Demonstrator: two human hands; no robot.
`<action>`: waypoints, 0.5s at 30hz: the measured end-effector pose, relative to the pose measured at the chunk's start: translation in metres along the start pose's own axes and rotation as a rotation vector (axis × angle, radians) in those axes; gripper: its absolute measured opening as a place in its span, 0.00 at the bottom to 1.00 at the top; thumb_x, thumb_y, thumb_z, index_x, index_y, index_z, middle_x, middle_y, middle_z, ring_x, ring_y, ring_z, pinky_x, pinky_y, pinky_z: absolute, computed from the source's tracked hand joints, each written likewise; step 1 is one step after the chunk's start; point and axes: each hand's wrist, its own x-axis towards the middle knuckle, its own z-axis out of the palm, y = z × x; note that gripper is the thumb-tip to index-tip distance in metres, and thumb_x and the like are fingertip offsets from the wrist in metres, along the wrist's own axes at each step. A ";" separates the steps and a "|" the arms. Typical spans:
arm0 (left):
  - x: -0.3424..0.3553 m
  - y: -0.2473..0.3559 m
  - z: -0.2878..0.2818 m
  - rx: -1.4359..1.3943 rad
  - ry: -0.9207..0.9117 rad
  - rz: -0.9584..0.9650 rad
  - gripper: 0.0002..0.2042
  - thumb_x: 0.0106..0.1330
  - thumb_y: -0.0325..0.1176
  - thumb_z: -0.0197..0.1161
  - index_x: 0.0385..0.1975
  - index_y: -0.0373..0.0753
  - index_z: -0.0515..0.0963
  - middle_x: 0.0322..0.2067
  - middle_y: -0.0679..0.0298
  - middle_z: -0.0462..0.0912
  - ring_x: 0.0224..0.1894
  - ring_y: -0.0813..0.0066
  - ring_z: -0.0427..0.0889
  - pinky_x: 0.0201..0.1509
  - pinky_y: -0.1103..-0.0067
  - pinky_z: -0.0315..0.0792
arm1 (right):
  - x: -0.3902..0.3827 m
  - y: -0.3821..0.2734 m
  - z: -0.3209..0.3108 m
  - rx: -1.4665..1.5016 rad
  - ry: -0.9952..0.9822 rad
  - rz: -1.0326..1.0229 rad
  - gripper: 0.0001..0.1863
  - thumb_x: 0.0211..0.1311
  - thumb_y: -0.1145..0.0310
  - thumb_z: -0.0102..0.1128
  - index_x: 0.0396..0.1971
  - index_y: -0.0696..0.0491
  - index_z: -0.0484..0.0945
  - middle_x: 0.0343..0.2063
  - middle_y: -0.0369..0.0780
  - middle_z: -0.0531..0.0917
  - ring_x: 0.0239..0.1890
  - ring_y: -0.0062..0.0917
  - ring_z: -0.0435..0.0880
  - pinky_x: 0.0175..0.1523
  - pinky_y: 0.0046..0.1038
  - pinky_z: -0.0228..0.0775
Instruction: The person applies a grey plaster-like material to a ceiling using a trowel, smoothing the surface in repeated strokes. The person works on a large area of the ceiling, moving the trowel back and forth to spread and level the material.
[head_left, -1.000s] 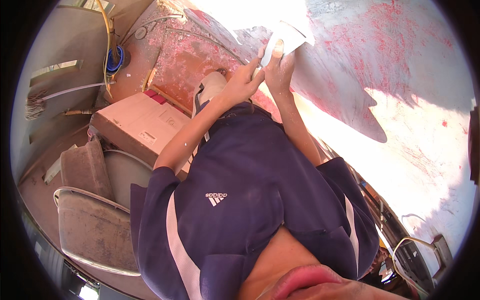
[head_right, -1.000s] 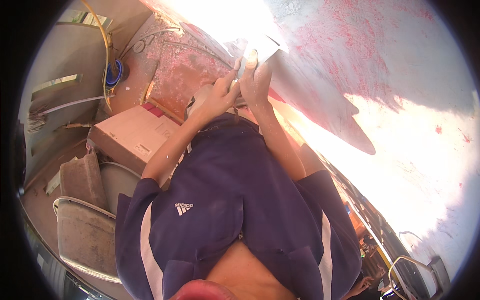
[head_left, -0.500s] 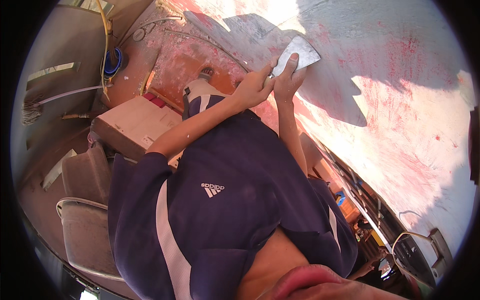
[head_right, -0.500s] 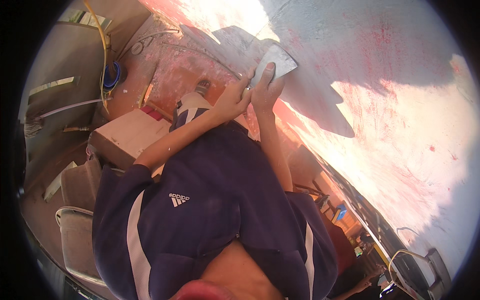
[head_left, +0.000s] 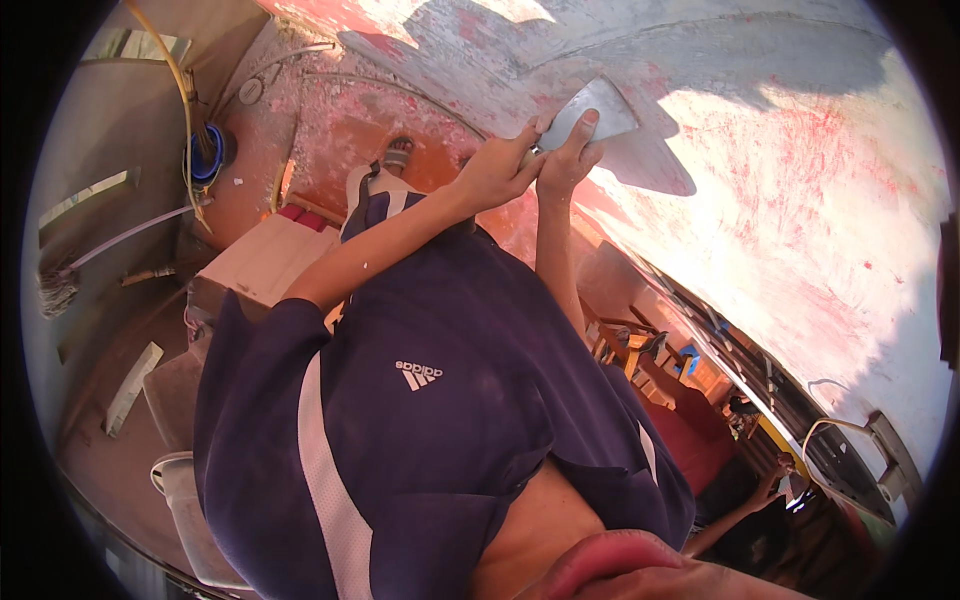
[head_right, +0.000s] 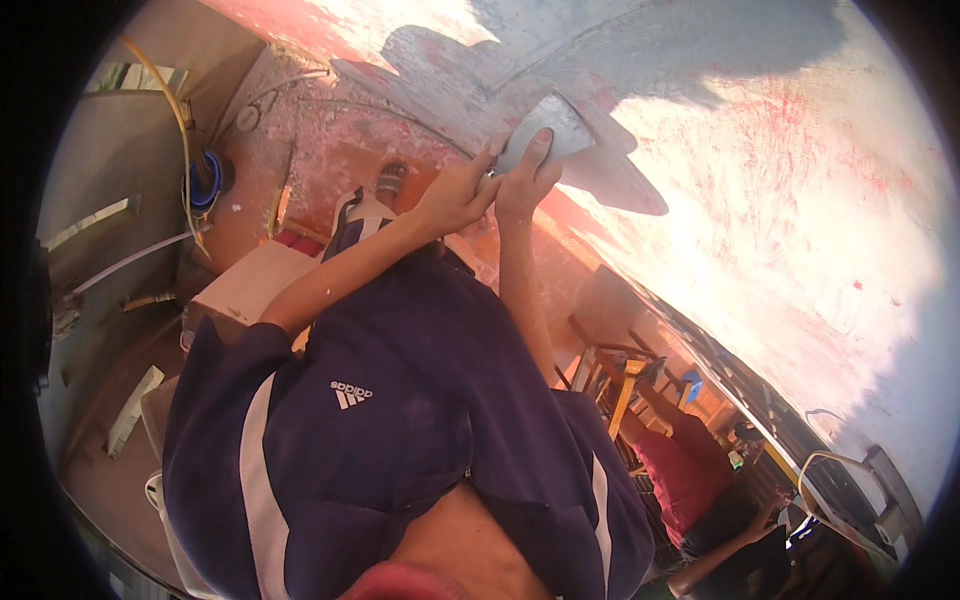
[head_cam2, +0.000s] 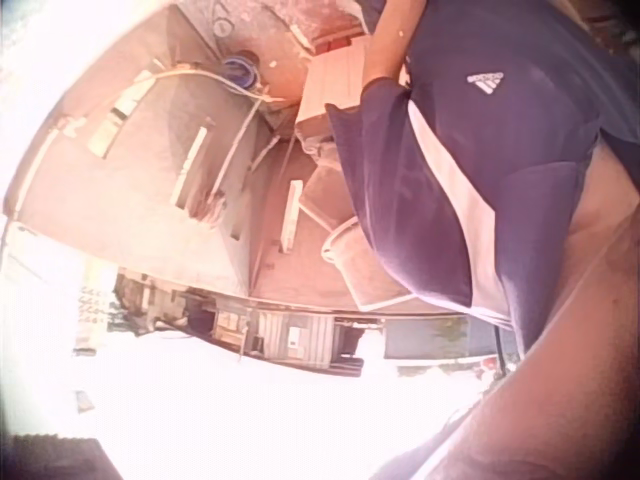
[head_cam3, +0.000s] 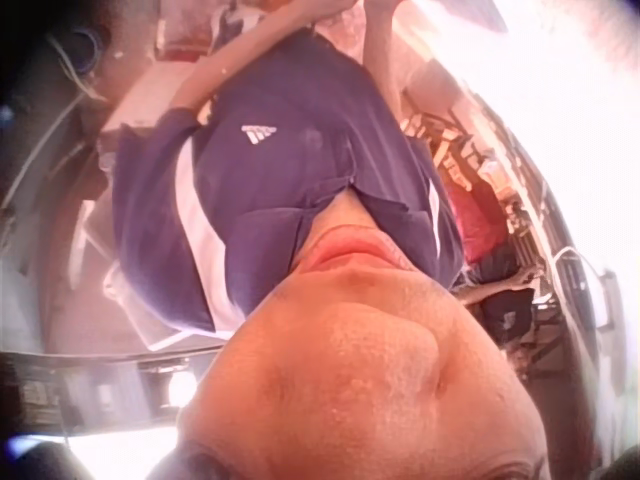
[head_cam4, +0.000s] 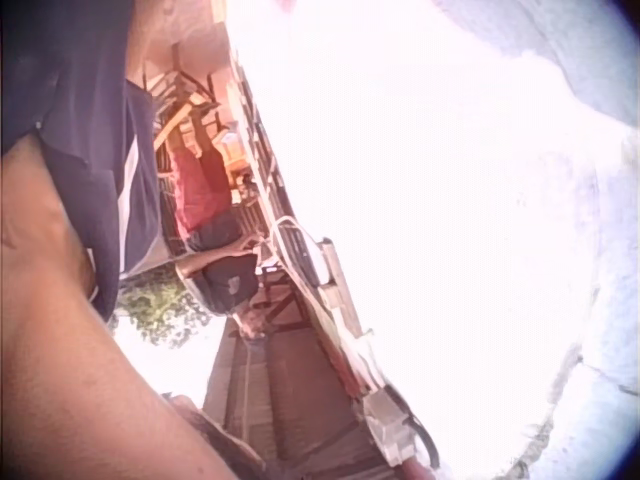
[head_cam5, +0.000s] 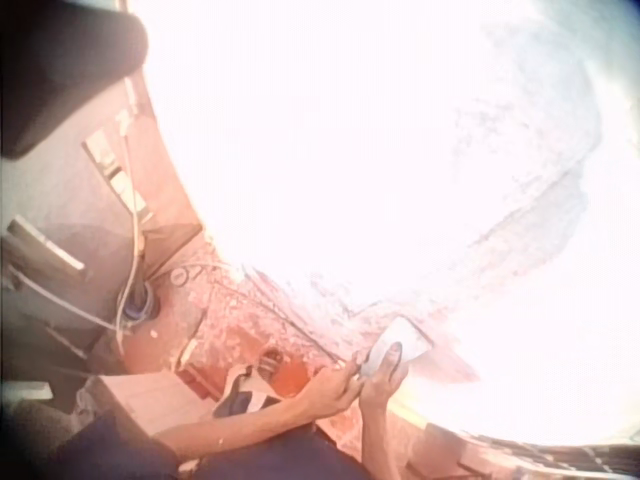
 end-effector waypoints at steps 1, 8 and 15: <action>-0.001 0.001 0.001 -0.006 0.000 -0.042 0.22 0.71 0.35 0.59 0.61 0.31 0.67 0.25 0.45 0.80 0.25 0.43 0.80 0.31 0.59 0.71 | 0.001 -0.002 0.000 0.007 -0.010 -0.001 0.26 0.79 0.50 0.43 0.32 0.60 0.71 0.20 0.42 0.78 0.22 0.28 0.79 0.30 0.30 0.74; -0.005 -0.008 0.003 -0.709 -0.147 -0.288 0.14 0.77 0.38 0.54 0.51 0.33 0.75 0.23 0.69 0.73 0.20 0.82 0.67 0.25 0.80 0.63 | 0.001 -0.007 0.003 0.044 0.011 0.023 0.24 0.79 0.50 0.42 0.33 0.58 0.69 0.18 0.41 0.75 0.20 0.27 0.76 0.29 0.31 0.74; 0.003 -0.009 0.004 -0.551 -0.033 -0.187 0.15 0.78 0.38 0.54 0.38 0.31 0.79 0.22 0.74 0.70 0.25 0.88 0.64 0.28 0.83 0.61 | 0.004 0.010 0.011 0.183 0.148 -0.053 0.23 0.78 0.53 0.46 0.36 0.62 0.67 0.20 0.39 0.71 0.18 0.25 0.73 0.23 0.28 0.69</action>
